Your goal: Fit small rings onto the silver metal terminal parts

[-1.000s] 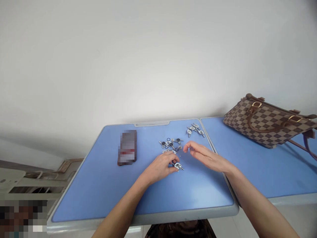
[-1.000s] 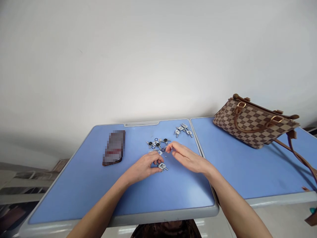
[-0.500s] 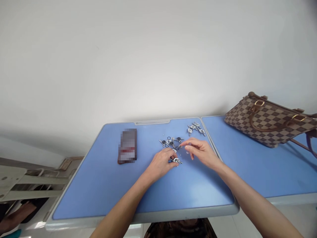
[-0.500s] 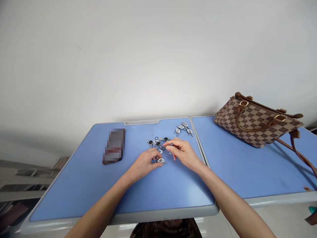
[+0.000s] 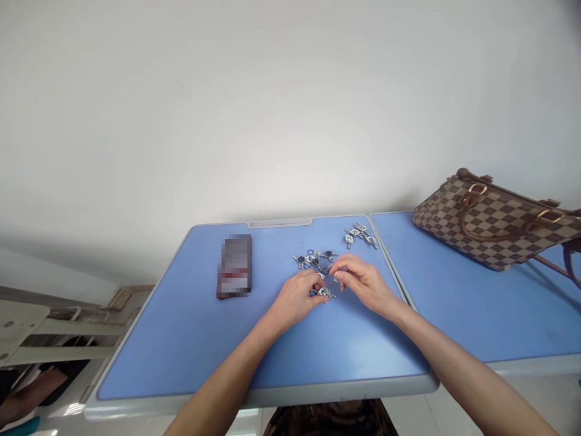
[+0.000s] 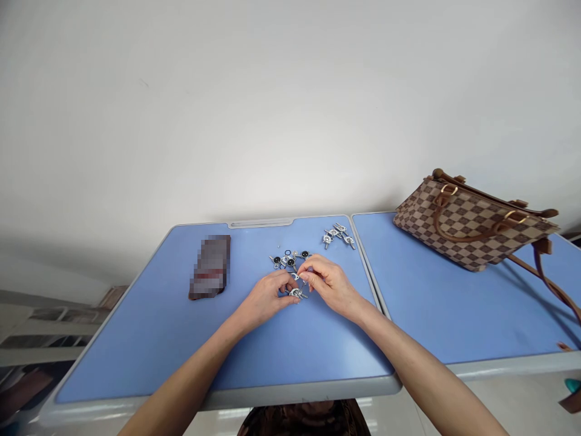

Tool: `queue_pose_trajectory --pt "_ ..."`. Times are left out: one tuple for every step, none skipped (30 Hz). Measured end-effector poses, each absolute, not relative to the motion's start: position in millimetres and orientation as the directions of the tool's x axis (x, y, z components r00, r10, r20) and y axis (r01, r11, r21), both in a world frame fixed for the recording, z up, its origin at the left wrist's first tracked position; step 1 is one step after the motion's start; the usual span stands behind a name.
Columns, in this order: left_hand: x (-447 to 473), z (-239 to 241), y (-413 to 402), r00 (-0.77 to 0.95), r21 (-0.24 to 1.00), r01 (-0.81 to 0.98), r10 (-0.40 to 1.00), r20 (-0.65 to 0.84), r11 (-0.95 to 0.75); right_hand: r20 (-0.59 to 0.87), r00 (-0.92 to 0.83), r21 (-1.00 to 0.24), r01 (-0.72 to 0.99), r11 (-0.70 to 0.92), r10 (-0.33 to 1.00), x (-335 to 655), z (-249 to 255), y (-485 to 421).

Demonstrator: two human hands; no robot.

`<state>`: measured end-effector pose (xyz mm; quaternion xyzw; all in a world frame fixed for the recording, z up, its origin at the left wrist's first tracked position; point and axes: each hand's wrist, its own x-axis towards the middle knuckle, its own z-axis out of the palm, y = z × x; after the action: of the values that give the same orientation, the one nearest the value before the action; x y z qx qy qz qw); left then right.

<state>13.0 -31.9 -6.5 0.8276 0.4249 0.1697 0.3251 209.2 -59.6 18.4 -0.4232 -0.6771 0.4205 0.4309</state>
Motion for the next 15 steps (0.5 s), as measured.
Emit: queue_pose_trajectory --pt "13.1 -6.3 -31.9 0.58 0.683 0.593 0.814 0.005 -0.427 0.235 -0.267 -0.933 0.207 0.294 0.935 209.2 18.8 -60.1" --pt "13.1 -6.1 -32.0 0.58 0.685 0.593 0.815 0.003 -0.424 0.242 -0.263 -0.933 0.203 0.299 0.934 209.1 19.2 -60.6" --pt "13.1 -6.0 -32.0 0.58 0.687 0.591 0.815 0.001 -0.422 0.247 -0.262 -0.932 0.199 0.303 0.933 208.9 19.5 -61.0" --pt "13.0 -5.8 -32.0 0.58 0.689 0.59 0.815 0.0 -0.42 0.251 -0.267 -0.931 0.198 0.308 0.93 208.7 19.6 -61.4" --pt "13.0 -5.7 -32.0 0.581 0.691 0.589 0.814 0.0 -0.42 0.252 -0.277 -0.928 0.202 0.313 0.927 208.5 19.4 -61.6" --pt "12.9 -5.6 -32.0 0.58 0.692 0.588 0.814 0.001 -0.42 0.256 -0.286 -0.924 0.207 0.32 0.923 208.3 19.0 -61.7" --pt "12.9 -5.5 -31.9 0.58 0.691 0.588 0.815 0.002 -0.421 0.261 -0.294 -0.919 0.216 0.33 0.919 208.1 18.3 -61.6" --pt "12.9 -5.4 -31.9 0.58 0.689 0.589 0.815 0.004 -0.423 0.268 -0.3 -0.912 0.226 0.341 0.916 208.0 17.5 -61.4" --pt "13.0 -5.2 -31.8 0.581 0.687 0.589 0.814 0.004 -0.425 0.275 -0.303 -0.906 0.237 0.351 0.913 208.0 16.7 -61.1" --pt "13.1 -5.0 -31.8 0.582 0.686 0.591 0.813 0.002 -0.425 0.281 -0.305 -0.899 0.247 0.361 0.91 208.2 16.0 -60.7" --pt "13.2 -4.7 -31.8 0.583 0.684 0.593 0.813 -0.001 -0.424 0.288 -0.309 -0.893 0.256 0.371 0.906 208.5 15.5 -60.4" --pt "13.4 -4.4 -31.8 0.584 0.683 0.596 0.812 -0.005 -0.424 0.297 -0.315 -0.885 0.263 0.384 0.901 208.7 15.1 -60.2" --pt "13.5 -4.1 -31.8 0.583 0.681 0.599 0.812 -0.009 -0.422 0.306 -0.324 -0.877 0.271 0.398 0.895 208.9 14.9 -60.2" --pt "13.7 -3.7 -31.8 0.581 0.678 0.603 0.814 -0.013 -0.42 0.316 -0.338 -0.866 0.279 0.414 0.887 208.8 14.7 -60.4" --pt "13.8 -3.4 -31.9 0.579 0.675 0.608 0.815 -0.018 -0.417 0.324 -0.356 -0.854 0.288 0.433 0.876 208.3 14.4 -60.9"
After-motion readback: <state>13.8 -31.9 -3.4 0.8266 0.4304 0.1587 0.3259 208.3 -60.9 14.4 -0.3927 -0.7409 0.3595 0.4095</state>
